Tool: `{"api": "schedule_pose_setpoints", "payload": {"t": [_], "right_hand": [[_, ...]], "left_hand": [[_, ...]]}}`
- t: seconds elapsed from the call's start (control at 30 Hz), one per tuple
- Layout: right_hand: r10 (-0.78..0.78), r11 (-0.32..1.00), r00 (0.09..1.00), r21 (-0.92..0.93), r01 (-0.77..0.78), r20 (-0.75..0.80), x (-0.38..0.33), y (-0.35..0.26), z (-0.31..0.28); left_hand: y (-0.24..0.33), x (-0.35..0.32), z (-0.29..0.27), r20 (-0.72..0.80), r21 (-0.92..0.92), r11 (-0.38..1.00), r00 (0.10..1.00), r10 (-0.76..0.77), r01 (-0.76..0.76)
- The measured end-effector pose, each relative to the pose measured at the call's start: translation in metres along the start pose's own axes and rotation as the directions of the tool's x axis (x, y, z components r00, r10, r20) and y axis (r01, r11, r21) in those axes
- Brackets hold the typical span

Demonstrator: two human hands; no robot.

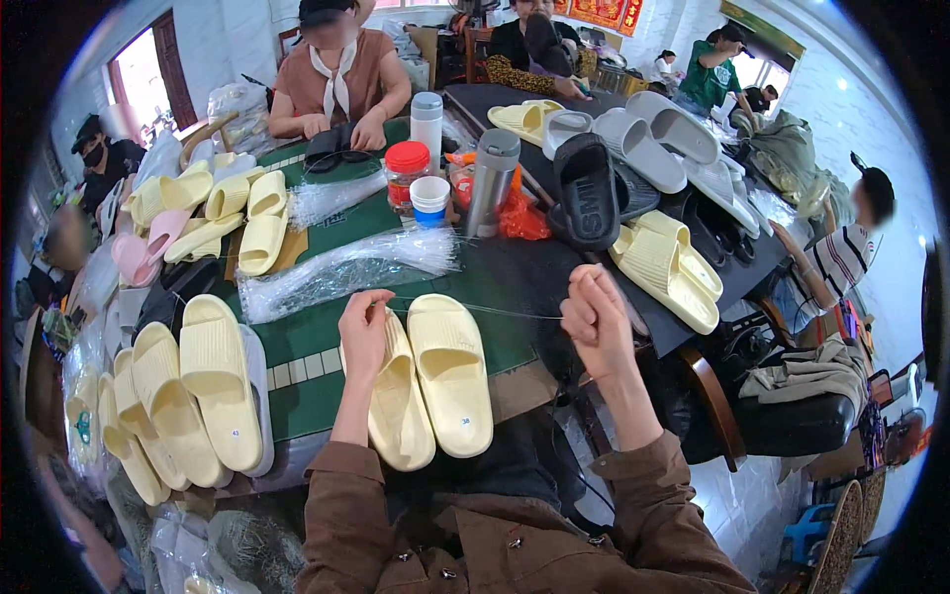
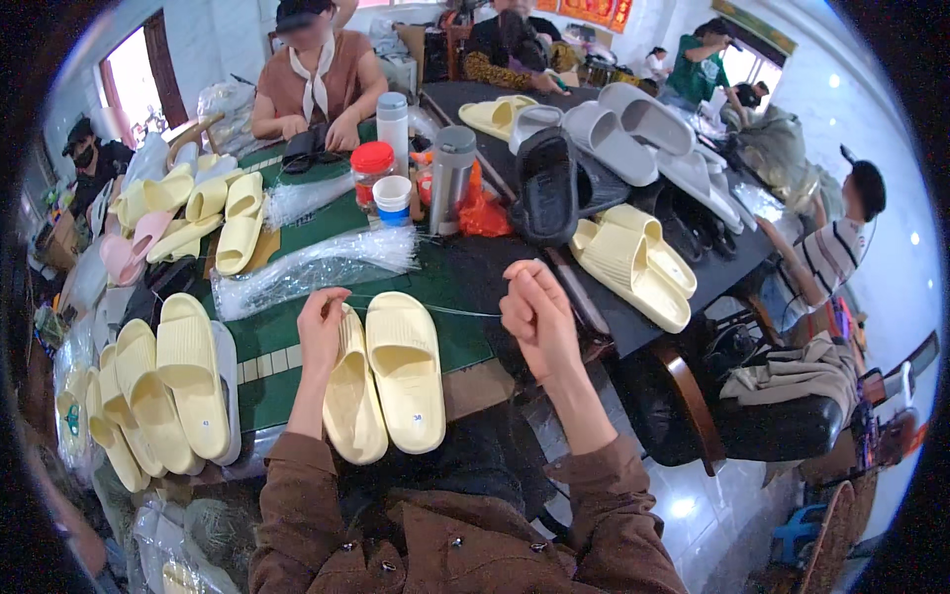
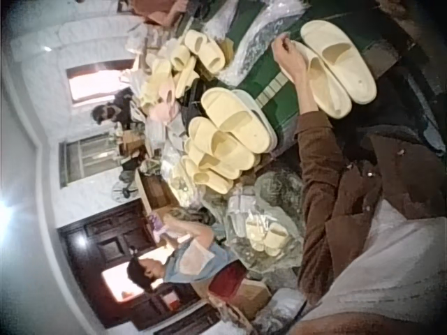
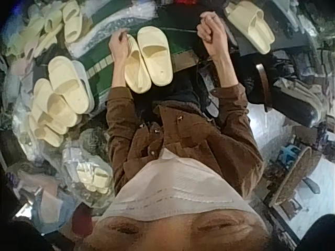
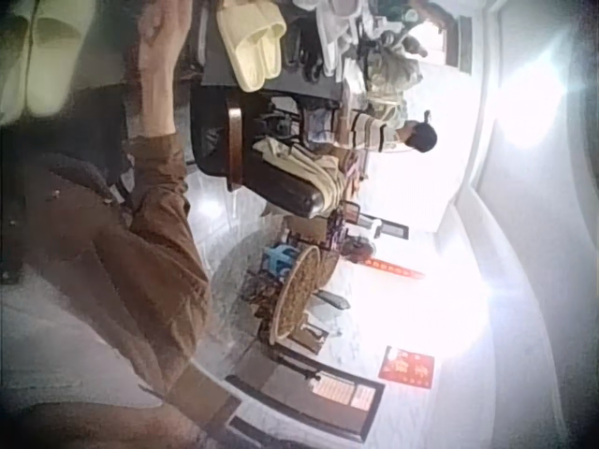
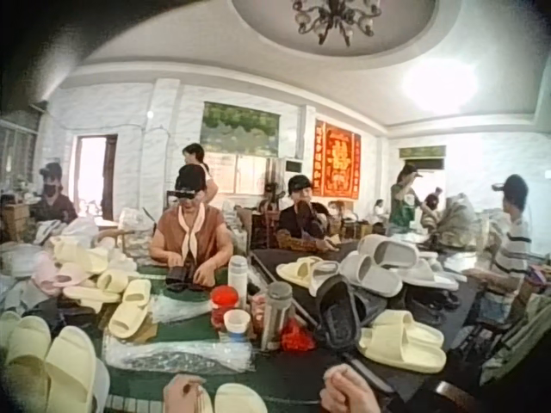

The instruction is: The person assembles slipper pairs by inserting a thin elastic band into pre-punched holes on the upper strap of each slipper. They handle yellow, black, and white slipper pairs, pulling the band through and adjusting it, then placing completed pairs aside on the table.

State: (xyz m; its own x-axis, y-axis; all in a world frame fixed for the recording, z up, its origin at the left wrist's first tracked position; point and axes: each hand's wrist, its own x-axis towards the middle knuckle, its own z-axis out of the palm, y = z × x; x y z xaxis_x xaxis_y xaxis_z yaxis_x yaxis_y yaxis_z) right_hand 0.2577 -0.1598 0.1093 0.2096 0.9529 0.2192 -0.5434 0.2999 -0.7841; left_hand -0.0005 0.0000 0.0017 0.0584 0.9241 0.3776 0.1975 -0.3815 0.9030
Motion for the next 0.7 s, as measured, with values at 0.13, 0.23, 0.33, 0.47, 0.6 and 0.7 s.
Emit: {"api": "schedule_pose_setpoints", "payload": {"t": [0.13, 0.23, 0.33, 0.47, 0.6, 0.7], "right_hand": [[-0.136, 0.962, 0.984, -0.254, 0.103, -0.118, 0.002, -0.008, -0.006], [-0.311, 0.898, 0.913, -0.395, 0.192, -0.263, 0.005, -0.021, -0.023], [-0.374, 0.852, 0.872, -0.489, 0.188, -0.317, 0.007, -0.027, -0.038], [-0.388, 0.820, 0.880, -0.539, 0.194, -0.273, 0.014, -0.038, -0.066], [-0.459, 0.564, 0.843, -0.825, 0.032, -0.281, 0.036, -0.064, -0.080], [-0.623, 0.118, 0.783, -0.989, 0.090, -0.003, 0.064, -0.072, -0.112]], "left_hand": [[-0.007, 0.000, -0.003, -0.037, -0.004, 0.998, 0.998, 0.056, -0.057], [-0.002, -0.001, 0.001, -0.040, 0.078, 0.983, 0.985, 0.168, -0.164], [0.002, -0.004, 0.001, 0.033, 0.051, 0.994, 0.995, 0.093, -0.095], [0.000, -0.006, 0.000, 0.080, 0.143, 0.987, 0.995, 0.066, -0.077], [-0.002, -0.005, 0.001, 0.056, 0.081, 0.994, 0.996, 0.065, -0.070], [0.003, -0.006, 0.002, 0.061, 0.085, 0.995, 0.997, 0.046, -0.051]]}}
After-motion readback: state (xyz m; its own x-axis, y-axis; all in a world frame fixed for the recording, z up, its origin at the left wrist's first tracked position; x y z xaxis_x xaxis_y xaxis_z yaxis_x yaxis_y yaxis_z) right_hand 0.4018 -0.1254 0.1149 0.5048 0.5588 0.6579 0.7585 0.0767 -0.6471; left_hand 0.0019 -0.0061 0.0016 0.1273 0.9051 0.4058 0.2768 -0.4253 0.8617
